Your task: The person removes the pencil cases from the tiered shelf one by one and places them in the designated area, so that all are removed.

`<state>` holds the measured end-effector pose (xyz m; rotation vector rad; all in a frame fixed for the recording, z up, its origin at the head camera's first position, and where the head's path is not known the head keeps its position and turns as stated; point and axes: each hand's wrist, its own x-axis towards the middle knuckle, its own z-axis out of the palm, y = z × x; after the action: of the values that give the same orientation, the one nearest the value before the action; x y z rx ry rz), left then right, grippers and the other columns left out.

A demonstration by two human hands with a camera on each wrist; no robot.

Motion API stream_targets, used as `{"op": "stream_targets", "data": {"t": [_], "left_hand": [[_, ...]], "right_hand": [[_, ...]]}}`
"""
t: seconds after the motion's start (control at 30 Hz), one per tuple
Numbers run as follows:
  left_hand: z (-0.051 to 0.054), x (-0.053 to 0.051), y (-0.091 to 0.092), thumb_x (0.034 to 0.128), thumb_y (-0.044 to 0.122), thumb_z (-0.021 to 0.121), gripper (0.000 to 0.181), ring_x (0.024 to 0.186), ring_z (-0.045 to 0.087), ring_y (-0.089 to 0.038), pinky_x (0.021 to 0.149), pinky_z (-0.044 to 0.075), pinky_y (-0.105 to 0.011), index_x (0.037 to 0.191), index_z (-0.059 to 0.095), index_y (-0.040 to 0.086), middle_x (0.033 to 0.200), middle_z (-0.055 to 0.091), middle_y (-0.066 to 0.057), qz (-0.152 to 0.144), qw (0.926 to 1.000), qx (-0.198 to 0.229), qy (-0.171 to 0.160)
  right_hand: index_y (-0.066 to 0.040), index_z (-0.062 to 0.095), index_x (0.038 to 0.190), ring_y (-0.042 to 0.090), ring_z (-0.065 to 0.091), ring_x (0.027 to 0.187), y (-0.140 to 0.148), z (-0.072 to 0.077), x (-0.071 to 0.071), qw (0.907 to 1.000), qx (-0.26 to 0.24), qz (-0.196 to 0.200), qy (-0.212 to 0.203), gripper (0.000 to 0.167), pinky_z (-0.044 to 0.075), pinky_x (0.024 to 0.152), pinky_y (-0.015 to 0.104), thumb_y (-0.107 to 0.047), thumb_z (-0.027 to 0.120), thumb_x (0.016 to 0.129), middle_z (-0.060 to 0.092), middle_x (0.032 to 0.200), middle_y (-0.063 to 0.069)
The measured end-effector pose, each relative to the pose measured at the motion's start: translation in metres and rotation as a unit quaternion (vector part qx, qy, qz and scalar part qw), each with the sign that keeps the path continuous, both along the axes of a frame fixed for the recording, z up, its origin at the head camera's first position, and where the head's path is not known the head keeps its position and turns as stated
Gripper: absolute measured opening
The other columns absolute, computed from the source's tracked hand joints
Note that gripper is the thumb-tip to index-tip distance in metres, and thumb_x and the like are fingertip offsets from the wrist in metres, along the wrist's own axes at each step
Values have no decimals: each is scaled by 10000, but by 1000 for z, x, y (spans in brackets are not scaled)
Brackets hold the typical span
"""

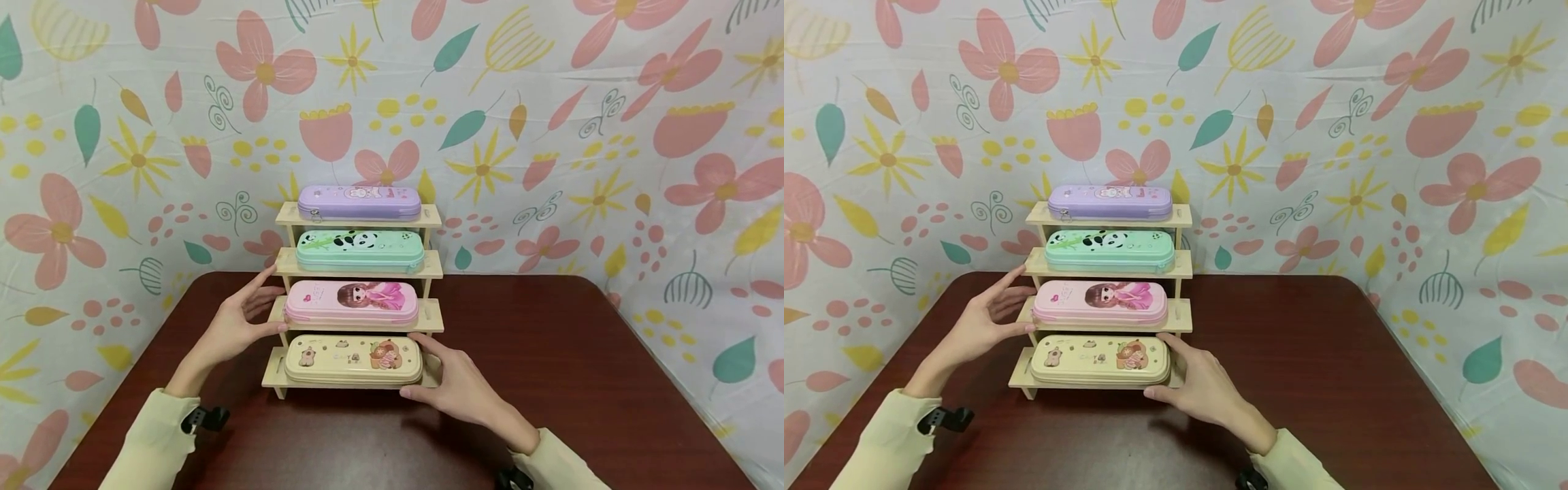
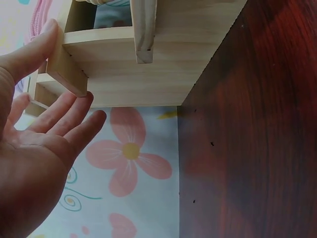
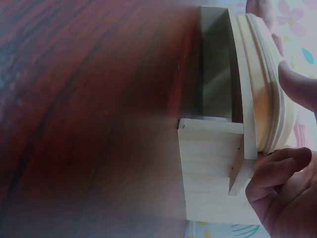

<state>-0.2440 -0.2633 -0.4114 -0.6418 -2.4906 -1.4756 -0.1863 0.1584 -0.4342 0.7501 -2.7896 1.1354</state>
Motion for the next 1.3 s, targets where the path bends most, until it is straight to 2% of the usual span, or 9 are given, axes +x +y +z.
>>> {"op": "stream_targets", "data": {"t": [0.4,0.63,0.77,0.87,0.93,1.07,1.17,1.23,1.3], "left_hand": [[-3,-2,-1,856,31,888,1054,1333,555,-429,1098,419,-612,1685,293,292,1387,628,-226,-90,9998,165,-32],[-4,-3,-1,855,15,884,1056,1325,561,-432,1096,421,-583,1686,290,283,1383,624,-240,-162,9995,273,-44],[-3,-3,-1,854,9,882,1057,1316,568,-425,1092,421,-582,1687,288,273,1380,624,-235,-177,9994,277,-46],[-3,-3,-1,855,16,884,1057,1317,570,-420,1091,425,-583,1687,285,274,1378,628,-223,-171,9996,240,-54],[-3,-3,-1,856,20,884,1057,1317,572,-415,1091,429,-581,1687,285,278,1377,631,-213,-160,9996,217,-57],[-2,-3,-1,856,20,885,1059,1315,578,-400,1087,434,-572,1687,283,279,1375,636,-196,-148,9997,199,-67],[-3,-3,-2,855,17,885,1059,1312,580,-401,1084,435,-571,1687,283,275,1374,637,-197,-152,9997,205,-70],[-3,-3,-2,855,19,885,1060,1312,581,-401,1084,435,-573,1688,282,278,1374,637,-197,-150,9997,200,-65],[-3,-4,-2,856,22,886,1061,1313,582,-396,1085,437,-573,1687,282,287,1374,638,-194,-142,9997,196,-72]], "right_hand": [[-222,611,1457,-3,325,485,2,-4,-2,9989,-424,58,209,695,348,481,224,-414,904,857,582,715,4],[-217,625,1445,32,335,514,3,-3,-2,9981,-607,53,133,710,355,476,229,-373,937,826,705,1198,-27],[-214,620,1461,83,631,861,0,-3,-4,9975,-710,36,-38,776,551,783,299,-401,959,788,676,1332,-53],[-203,622,1467,139,588,1265,-3,-3,-5,9964,-829,3,-196,807,480,1075,445,-415,969,769,651,1400,-48],[-196,626,1465,168,569,1324,-4,-2,-5,9954,-908,-28,-289,809,451,1115,494,-396,975,764,644,1414,-40],[-195,641,1447,162,585,1288,-3,-1,-4,9956,-892,-83,-280,772,466,1094,476,-366,975,772,659,1391,-37],[-192,646,1437,171,635,1061,-1,-1,-4,9964,-809,-100,-231,760,540,889,353,-356,975,772,681,1335,-31],[-194,646,1438,182,607,917,0,-1,-4,9967,-774,-113,-231,773,511,722,292,-356,982,762,686,1314,-30],[-195,641,1445,183,598,916,1,-1,-4,9966,-768,-103,-273,797,501,717,290,-364,989,748,682,1323,-29]]}}
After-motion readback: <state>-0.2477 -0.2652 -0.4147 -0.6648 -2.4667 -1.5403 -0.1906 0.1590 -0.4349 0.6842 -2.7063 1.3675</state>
